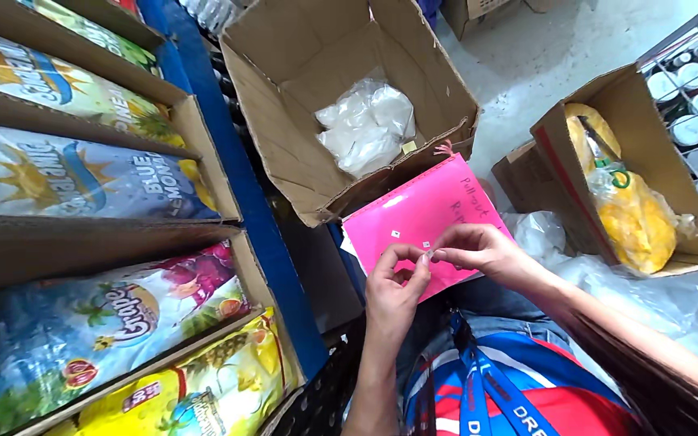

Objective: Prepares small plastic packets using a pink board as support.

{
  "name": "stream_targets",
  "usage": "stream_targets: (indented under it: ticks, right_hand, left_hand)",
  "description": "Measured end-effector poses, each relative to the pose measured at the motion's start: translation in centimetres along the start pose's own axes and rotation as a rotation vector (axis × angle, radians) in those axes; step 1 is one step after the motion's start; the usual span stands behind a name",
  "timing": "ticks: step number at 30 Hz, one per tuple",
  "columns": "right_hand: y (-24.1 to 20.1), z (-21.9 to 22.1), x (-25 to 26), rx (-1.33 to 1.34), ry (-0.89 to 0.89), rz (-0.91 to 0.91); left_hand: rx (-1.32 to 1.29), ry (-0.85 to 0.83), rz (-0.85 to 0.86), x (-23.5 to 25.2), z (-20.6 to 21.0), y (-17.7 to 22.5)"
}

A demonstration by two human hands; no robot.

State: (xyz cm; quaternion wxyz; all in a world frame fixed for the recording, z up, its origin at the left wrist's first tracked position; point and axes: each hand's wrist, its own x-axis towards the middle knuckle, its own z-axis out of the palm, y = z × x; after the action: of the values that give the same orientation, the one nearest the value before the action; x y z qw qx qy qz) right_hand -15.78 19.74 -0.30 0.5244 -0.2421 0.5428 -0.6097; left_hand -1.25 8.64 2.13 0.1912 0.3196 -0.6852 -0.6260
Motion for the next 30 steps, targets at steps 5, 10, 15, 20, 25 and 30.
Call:
stream_targets:
  ticks: [5,10,15,20,25,30]
  right_hand:
    - [-0.6,0.3,-0.1,0.093,0.007,0.030]
    - [-0.4,0.7,-0.1,0.132,0.020,0.018]
    - [-0.4,0.5,-0.2,0.221,-0.013,0.038]
    - [-0.5,0.3,-0.6,0.242,-0.012,0.032]
    - [-1.1,0.7,-1.0,0.169,0.046,0.008]
    - [-1.8,1.7,-1.3,0.078,0.140,-0.010]
  left_hand:
    - [0.033,0.034,0.076,0.0,0.4,0.4]
    - [0.114,0.069,0.173,-0.4,0.8,0.3]
    - [0.053,0.054,0.182,-0.5,0.8,0.4]
    - [-0.013,0.041,0.168,-0.6,0.9,0.6]
    - [0.076,0.061,0.229,-0.8,1.2,0.8]
    - [0.208,0.092,0.306,-0.9,1.6,0.5]
